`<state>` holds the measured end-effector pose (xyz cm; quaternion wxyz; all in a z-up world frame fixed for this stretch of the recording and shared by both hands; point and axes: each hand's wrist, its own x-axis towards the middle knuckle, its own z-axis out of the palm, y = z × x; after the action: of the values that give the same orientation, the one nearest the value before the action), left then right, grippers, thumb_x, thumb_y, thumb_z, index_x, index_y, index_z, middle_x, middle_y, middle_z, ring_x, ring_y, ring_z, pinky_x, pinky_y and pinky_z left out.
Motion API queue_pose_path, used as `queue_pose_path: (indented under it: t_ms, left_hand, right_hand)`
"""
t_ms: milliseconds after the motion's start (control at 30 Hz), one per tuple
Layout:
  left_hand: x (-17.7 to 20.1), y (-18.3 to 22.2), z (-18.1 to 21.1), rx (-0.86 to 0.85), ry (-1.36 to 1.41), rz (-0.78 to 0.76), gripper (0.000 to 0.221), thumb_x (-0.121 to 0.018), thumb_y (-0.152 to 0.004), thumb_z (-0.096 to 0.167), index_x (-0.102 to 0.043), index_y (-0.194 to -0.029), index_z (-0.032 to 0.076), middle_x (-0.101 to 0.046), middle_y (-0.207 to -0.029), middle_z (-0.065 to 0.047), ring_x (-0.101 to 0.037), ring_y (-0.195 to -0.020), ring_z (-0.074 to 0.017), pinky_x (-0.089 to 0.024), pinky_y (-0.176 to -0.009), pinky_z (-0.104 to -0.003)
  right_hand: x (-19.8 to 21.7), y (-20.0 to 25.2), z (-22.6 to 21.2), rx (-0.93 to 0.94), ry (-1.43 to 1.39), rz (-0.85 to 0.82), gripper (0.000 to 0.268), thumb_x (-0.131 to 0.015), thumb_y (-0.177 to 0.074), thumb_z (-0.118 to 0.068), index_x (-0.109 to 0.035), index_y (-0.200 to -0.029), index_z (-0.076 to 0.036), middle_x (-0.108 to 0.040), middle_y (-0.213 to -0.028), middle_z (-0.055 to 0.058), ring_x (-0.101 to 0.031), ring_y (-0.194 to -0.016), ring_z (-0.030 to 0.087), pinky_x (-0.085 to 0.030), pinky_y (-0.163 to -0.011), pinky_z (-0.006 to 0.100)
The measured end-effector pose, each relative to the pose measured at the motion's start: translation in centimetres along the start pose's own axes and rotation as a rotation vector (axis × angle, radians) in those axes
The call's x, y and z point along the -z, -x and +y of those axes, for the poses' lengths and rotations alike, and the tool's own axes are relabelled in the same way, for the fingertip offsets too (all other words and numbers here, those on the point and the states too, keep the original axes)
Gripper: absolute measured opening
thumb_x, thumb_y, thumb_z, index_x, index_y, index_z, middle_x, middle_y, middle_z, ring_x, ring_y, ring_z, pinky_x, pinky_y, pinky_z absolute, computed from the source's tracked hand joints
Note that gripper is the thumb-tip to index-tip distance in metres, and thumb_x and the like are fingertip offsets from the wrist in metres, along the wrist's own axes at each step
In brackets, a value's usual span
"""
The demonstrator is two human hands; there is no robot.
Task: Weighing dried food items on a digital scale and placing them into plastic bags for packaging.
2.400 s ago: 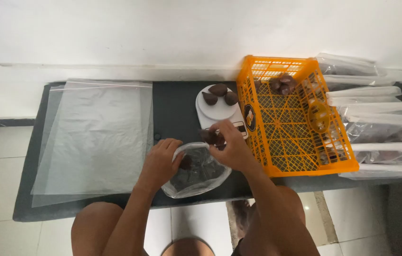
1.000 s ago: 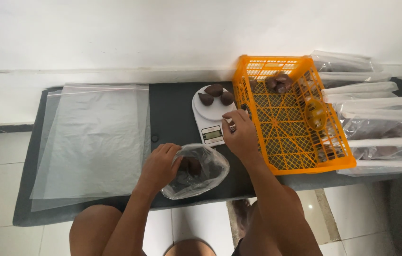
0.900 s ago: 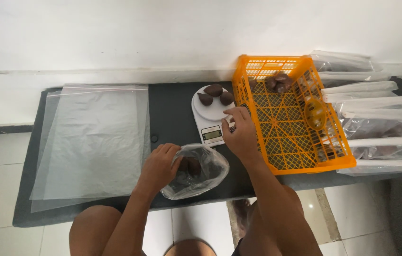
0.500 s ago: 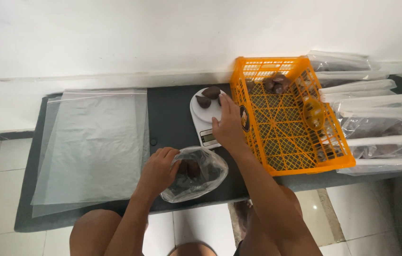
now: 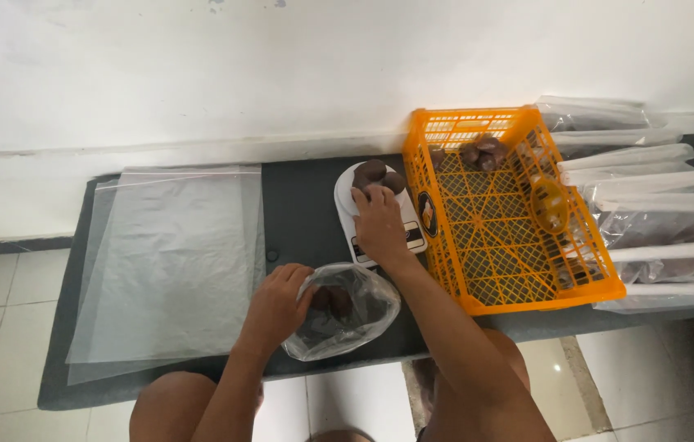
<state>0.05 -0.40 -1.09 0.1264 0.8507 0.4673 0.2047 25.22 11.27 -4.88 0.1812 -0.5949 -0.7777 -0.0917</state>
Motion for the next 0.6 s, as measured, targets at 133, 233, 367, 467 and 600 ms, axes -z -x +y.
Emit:
queue_pose_path:
  t_ms: [133, 233, 367, 467, 600]
  left_hand:
    - [-0.7, 0.1, -0.2, -0.026, -0.039, 0.033, 0.025, -0.065, -0.098, 0.023, -0.065, -0.121, 0.014, -0.064, -0.109, -0.004, -0.069, -0.106, -0.0232, -0.057, -0.084, -0.035]
    - [-0.5, 0.4, -0.2, -0.015, -0.027, 0.039, 0.025, -0.065, -0.098, 0.024, -0.065, -0.121, 0.014, -0.064, -0.109, -0.003, -0.068, -0.107, -0.0233, -0.057, -0.085, -0.035]
    - [-0.1, 0.5, -0.1, -0.005, -0.005, 0.035, 0.025, -0.062, -0.100, 0.023, -0.064, -0.122, 0.012, -0.064, -0.109, -0.006, -0.069, -0.108, -0.0253, -0.057, -0.087, -0.037]
    - [0.1, 0.4, 0.1, 0.007, 0.005, 0.023, 0.025, -0.063, -0.099, 0.022, -0.064, -0.122, 0.012, -0.064, -0.110, -0.005, -0.069, -0.108, -0.0249, -0.056, -0.088, -0.037]
    - [0.4, 0.4, -0.1, 0.040, 0.041, -0.009, 0.027, -0.063, -0.099, 0.024, -0.064, -0.123, 0.012, -0.065, -0.112, -0.006, -0.068, -0.109, -0.0263, -0.055, -0.089, -0.038]
  right_hand:
    - [1.3, 0.3, -0.3, -0.004, -0.051, 0.023, 0.053, -0.077, -0.084, -0.015, -0.057, -0.132, -0.010, -0.046, -0.130, 0.017, -0.052, -0.121, 0.041, -0.052, -0.095, 0.048]
    - [1.5, 0.1, -0.7, -0.022, -0.097, 0.012, 0.048, -0.078, -0.083, -0.010, -0.057, -0.126, -0.005, -0.045, -0.137, 0.023, -0.054, -0.124, 0.044, -0.052, -0.097, 0.052]
    - [0.0, 0.2, -0.2, 0.005, -0.046, 0.004, 0.042, -0.078, -0.083, -0.018, -0.055, -0.117, -0.009, -0.052, -0.126, 0.015, -0.061, -0.114, 0.037, -0.053, -0.092, 0.047]
    - [1.7, 0.4, -1.1, -0.008, -0.051, -0.028, 0.044, -0.074, -0.086, -0.018, -0.053, -0.124, -0.011, -0.055, -0.119, 0.013, -0.064, -0.106, 0.034, -0.054, -0.088, 0.045]
    - [5.0, 0.9, -2.8, -0.094, -0.282, -0.120, 0.048, -0.068, -0.092, -0.015, -0.049, -0.135, -0.009, -0.058, -0.115, 0.017, -0.066, -0.103, 0.038, -0.055, -0.087, 0.048]
